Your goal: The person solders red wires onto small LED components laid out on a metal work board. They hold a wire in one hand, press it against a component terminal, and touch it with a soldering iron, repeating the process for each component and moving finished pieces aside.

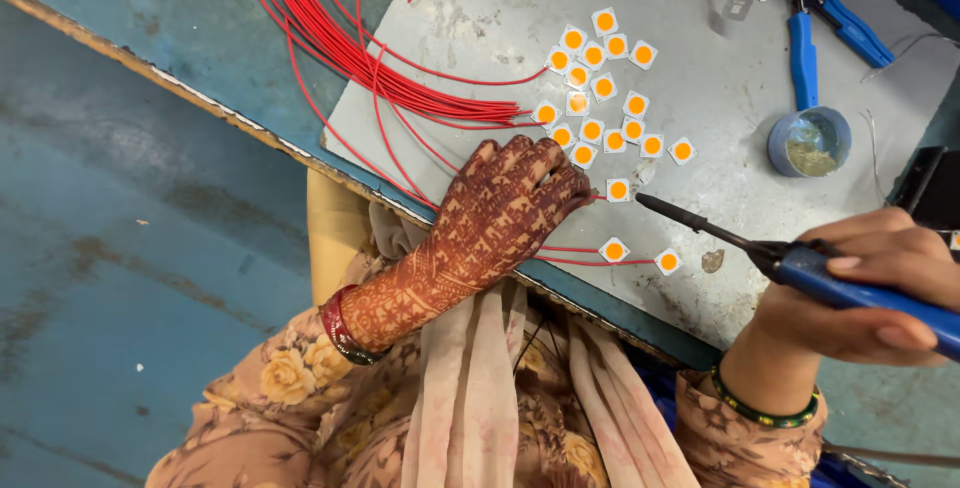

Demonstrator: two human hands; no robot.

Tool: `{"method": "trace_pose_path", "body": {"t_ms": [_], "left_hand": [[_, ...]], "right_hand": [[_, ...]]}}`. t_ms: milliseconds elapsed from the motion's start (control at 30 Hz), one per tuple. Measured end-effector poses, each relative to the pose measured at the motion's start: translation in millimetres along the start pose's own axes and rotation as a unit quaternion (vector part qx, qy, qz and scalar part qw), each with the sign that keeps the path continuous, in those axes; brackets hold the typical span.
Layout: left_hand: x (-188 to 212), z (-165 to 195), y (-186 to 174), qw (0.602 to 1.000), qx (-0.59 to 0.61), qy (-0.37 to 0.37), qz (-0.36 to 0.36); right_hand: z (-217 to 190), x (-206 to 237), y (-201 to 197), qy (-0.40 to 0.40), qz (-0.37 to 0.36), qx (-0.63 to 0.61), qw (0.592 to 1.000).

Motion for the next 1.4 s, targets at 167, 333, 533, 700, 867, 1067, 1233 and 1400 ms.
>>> {"method": "trace_pose_path", "body": {"t_ms": [167,333,533,700,867,1067,1233,1400], "left_hand": [[-15,-3,5,1.0,-0.019,0.014,0.013],[-30,-14,25,0.999,-0.033,0.001,-0.026],[-23,-5,12,0.999,-0.023,0.031,0.031],[-12,-10,11,1.0,0.024,-0.008,-0.016],[-10,-11,15,0.999,-0.001,-0.025,-0.029],[1,1,6,0.999,-0.033,-0.008,0.029],[4,-1,12,1.0,-0.022,-0.019,0.005],[4,-2,12,0.999,-0.016,-0.029,-0.001]], "right_hand": [[1,2,4,0.013,0.003,0.005,1.0],[5,0,8,0.018,-0.016,0.008,1.0],[3,-1,8,0.007,-0.026,0.023,0.999],[0,-2,9,-0.002,-0.03,0.034,0.999],[-3,-2,16,0.009,-0.036,0.032,0.999],[-9,6,31,-0.004,-0.031,-0.019,0.999],[-15,9,41,-0.015,-0.067,-0.011,0.998],[-20,8,50,-0.011,-0.096,0.002,0.995]]}}
Point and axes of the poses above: each hand's wrist, its own x-axis away from the middle knuckle, its own y-axis out of the palm, z = x × y, the point moved 9 cm from there along -x, towards the middle knuckle, and after that the axes turned 8 degrees about z, right-handed, at the moved point
